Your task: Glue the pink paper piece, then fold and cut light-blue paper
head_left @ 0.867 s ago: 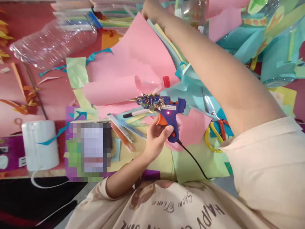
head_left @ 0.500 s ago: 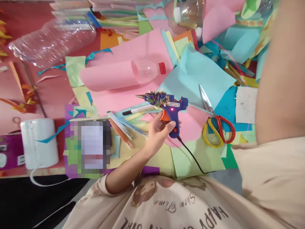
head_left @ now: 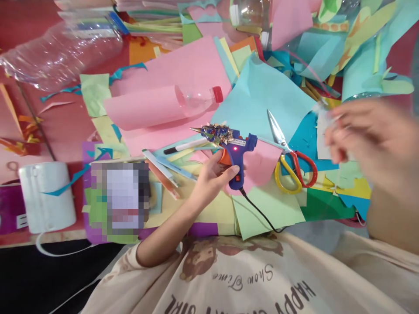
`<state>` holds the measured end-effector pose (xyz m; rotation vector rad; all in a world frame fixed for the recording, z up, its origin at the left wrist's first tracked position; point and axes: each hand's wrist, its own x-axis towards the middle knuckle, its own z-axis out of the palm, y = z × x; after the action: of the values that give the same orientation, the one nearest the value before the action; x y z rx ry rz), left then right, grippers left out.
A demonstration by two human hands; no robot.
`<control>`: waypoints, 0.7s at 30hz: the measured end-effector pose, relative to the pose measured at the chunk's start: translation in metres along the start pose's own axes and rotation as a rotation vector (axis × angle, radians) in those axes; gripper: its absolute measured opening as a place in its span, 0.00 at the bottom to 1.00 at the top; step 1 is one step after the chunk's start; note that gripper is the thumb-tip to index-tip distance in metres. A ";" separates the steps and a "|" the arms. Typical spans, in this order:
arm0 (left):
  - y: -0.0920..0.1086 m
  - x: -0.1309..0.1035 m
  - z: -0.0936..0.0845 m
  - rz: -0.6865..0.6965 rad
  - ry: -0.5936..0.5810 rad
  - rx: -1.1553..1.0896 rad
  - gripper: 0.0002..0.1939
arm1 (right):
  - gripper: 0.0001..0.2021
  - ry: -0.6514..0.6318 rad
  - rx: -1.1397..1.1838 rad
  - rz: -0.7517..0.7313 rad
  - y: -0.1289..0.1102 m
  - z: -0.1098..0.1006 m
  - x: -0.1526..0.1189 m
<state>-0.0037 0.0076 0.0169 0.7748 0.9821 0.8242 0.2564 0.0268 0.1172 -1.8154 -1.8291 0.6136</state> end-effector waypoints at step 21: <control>-0.017 -0.005 -0.003 -0.065 0.022 0.045 0.24 | 0.05 -0.160 0.104 -0.259 0.018 0.081 -0.022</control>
<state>-0.0040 -0.0042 0.0032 0.7696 1.0432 0.7575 0.2200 0.0071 0.0422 -1.4680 -2.0532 0.7565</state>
